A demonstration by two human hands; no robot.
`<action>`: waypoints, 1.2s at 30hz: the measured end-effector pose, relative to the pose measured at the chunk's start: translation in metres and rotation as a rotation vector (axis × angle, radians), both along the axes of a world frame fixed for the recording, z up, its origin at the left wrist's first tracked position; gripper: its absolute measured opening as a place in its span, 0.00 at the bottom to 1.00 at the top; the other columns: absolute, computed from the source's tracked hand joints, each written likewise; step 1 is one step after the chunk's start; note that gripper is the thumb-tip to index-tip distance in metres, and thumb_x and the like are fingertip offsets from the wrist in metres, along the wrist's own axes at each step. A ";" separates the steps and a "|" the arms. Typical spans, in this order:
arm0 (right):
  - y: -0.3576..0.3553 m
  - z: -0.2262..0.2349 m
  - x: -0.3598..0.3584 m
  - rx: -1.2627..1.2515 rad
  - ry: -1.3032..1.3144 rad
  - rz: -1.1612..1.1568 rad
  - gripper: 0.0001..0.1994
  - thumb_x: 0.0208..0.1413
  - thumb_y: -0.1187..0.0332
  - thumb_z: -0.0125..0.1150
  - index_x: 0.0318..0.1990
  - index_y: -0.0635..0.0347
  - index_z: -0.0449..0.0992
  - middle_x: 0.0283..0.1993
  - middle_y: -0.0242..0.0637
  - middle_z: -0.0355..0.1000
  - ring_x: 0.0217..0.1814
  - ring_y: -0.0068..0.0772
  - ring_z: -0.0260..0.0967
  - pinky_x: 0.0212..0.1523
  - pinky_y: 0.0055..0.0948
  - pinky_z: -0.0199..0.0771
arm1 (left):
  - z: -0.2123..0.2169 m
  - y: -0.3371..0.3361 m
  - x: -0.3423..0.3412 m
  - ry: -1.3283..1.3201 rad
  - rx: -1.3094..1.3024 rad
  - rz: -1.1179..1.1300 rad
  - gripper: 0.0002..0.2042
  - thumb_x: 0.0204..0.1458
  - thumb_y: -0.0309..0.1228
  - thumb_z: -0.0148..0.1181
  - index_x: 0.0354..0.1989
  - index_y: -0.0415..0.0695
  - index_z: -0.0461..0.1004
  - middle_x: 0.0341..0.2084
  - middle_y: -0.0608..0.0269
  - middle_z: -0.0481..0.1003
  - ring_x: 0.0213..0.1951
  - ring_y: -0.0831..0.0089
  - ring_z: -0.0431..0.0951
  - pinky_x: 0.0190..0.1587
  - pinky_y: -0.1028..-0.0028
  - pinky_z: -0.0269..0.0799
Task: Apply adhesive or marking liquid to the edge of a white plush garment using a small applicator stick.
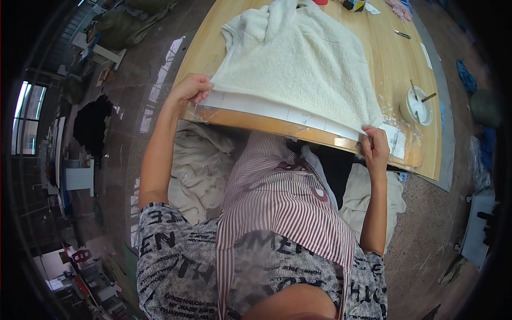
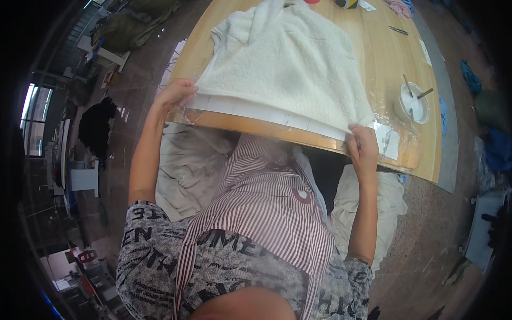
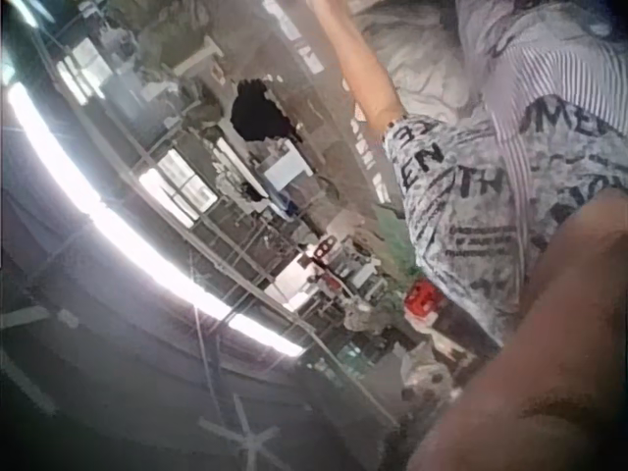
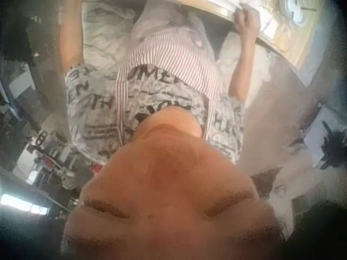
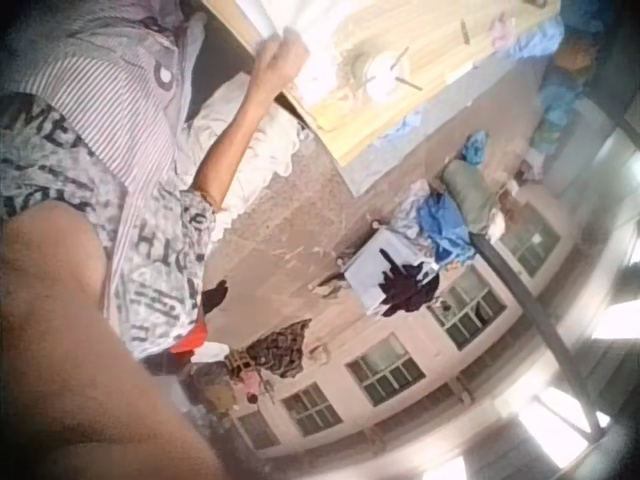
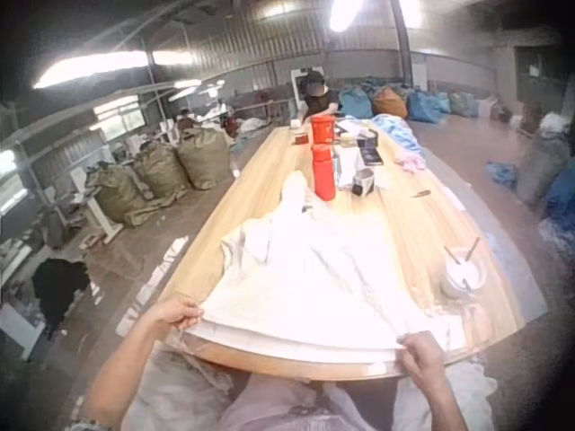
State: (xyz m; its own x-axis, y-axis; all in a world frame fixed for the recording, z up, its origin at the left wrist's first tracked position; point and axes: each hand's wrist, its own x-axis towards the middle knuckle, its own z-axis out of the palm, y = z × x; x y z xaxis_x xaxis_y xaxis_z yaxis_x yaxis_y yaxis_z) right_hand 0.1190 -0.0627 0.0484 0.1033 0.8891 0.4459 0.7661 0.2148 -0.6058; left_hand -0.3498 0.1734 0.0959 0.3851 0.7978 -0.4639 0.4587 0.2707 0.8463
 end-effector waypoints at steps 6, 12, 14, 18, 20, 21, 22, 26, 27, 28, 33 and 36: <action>0.006 -0.001 0.000 0.045 -0.011 -0.051 0.08 0.50 0.79 0.55 0.39 0.64 0.73 0.41 0.42 0.73 0.45 0.42 0.70 0.46 0.32 0.69 | -0.025 -0.004 0.001 -0.025 -0.035 0.075 0.10 0.54 0.29 0.57 0.20 0.44 0.70 0.11 0.69 0.69 0.08 0.84 0.62 0.11 0.83 0.53; 0.008 -0.011 0.011 0.048 0.030 -0.122 0.09 0.49 0.78 0.56 0.39 0.62 0.74 0.39 0.42 0.73 0.43 0.43 0.70 0.45 0.34 0.69 | -0.046 -0.010 0.011 0.094 0.188 0.007 0.10 0.50 0.28 0.58 0.18 0.42 0.70 0.10 0.67 0.68 0.08 0.79 0.64 0.11 0.77 0.56; 0.011 -0.016 0.020 0.110 0.048 -0.065 0.10 0.48 0.77 0.57 0.40 0.62 0.74 0.40 0.42 0.73 0.43 0.44 0.70 0.45 0.36 0.70 | -0.047 -0.018 0.023 0.229 0.487 0.249 0.07 0.49 0.27 0.59 0.21 0.41 0.72 0.11 0.68 0.69 0.11 0.81 0.65 0.15 0.78 0.57; 0.019 -0.018 0.040 0.140 -0.049 0.041 0.08 0.49 0.78 0.59 0.39 0.63 0.74 0.43 0.38 0.74 0.42 0.39 0.68 0.44 0.30 0.69 | -0.040 -0.046 0.086 0.326 0.989 0.408 0.04 0.51 0.26 0.59 0.27 0.39 0.74 0.14 0.68 0.71 0.17 0.80 0.67 0.21 0.78 0.62; 0.024 -0.017 0.044 0.139 -0.095 0.042 0.09 0.48 0.78 0.60 0.38 0.62 0.74 0.42 0.38 0.75 0.41 0.40 0.68 0.43 0.31 0.69 | -0.042 -0.074 0.138 0.057 1.085 0.215 0.03 0.51 0.26 0.58 0.31 0.39 0.75 0.20 0.62 0.74 0.22 0.73 0.73 0.28 0.74 0.68; 0.025 -0.017 0.045 0.130 -0.115 0.074 0.09 0.48 0.78 0.60 0.38 0.62 0.74 0.42 0.38 0.75 0.41 0.40 0.68 0.43 0.31 0.69 | -0.041 -0.085 0.166 0.078 1.131 0.120 0.03 0.51 0.25 0.58 0.32 0.38 0.75 0.24 0.59 0.75 0.26 0.67 0.75 0.32 0.71 0.69; 0.026 -0.017 0.045 0.143 -0.144 0.087 0.09 0.47 0.78 0.61 0.38 0.62 0.74 0.42 0.38 0.75 0.41 0.41 0.68 0.43 0.32 0.70 | -0.041 -0.094 0.194 0.035 1.165 -0.045 0.04 0.51 0.25 0.57 0.33 0.38 0.75 0.28 0.55 0.76 0.30 0.62 0.76 0.36 0.69 0.71; 0.025 -0.024 0.038 0.231 -0.248 0.043 0.10 0.45 0.78 0.63 0.37 0.60 0.74 0.43 0.37 0.75 0.42 0.41 0.69 0.44 0.33 0.71 | -0.052 -0.137 0.292 -0.142 1.124 -0.309 0.12 0.47 0.24 0.59 0.41 0.36 0.74 0.43 0.49 0.74 0.48 0.55 0.73 0.52 0.65 0.68; 0.024 -0.027 0.037 0.212 -0.250 0.000 0.09 0.44 0.77 0.64 0.35 0.59 0.75 0.43 0.36 0.75 0.43 0.41 0.70 0.44 0.33 0.72 | -0.056 -0.147 0.306 -0.131 1.096 -0.382 0.15 0.47 0.25 0.60 0.45 0.36 0.73 0.47 0.48 0.73 0.53 0.53 0.71 0.55 0.64 0.66; 0.022 -0.030 0.034 0.179 -0.257 0.005 0.09 0.44 0.77 0.64 0.35 0.59 0.75 0.43 0.36 0.75 0.43 0.41 0.70 0.44 0.33 0.72 | -0.061 -0.154 0.317 -0.138 1.091 -0.354 0.15 0.47 0.25 0.60 0.45 0.36 0.73 0.47 0.48 0.73 0.53 0.53 0.71 0.55 0.64 0.66; 0.013 -0.037 0.016 0.269 -0.290 -0.205 0.09 0.40 0.74 0.65 0.33 0.56 0.77 0.42 0.32 0.76 0.41 0.37 0.69 0.41 0.34 0.69 | -0.080 -0.171 0.338 0.046 1.194 -0.491 0.35 0.42 0.36 0.68 0.57 0.33 0.61 0.58 0.39 0.59 0.62 0.43 0.57 0.62 0.52 0.54; 0.006 -0.026 0.013 0.298 -0.273 -0.273 0.09 0.42 0.72 0.63 0.35 0.56 0.77 0.42 0.32 0.75 0.39 0.37 0.69 0.40 0.36 0.66 | -0.086 -0.172 0.341 0.138 1.263 -0.515 0.40 0.38 0.38 0.70 0.60 0.34 0.58 0.59 0.37 0.57 0.62 0.41 0.55 0.62 0.49 0.53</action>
State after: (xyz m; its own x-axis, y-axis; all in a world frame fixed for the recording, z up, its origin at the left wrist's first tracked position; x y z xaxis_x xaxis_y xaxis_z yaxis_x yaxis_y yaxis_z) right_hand 0.1318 -0.0568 0.0219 0.1590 0.6755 0.7200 0.9411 0.1168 -0.3173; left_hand -0.0091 0.0017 0.0102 0.7745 0.4843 0.4070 0.3712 -0.8688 0.3276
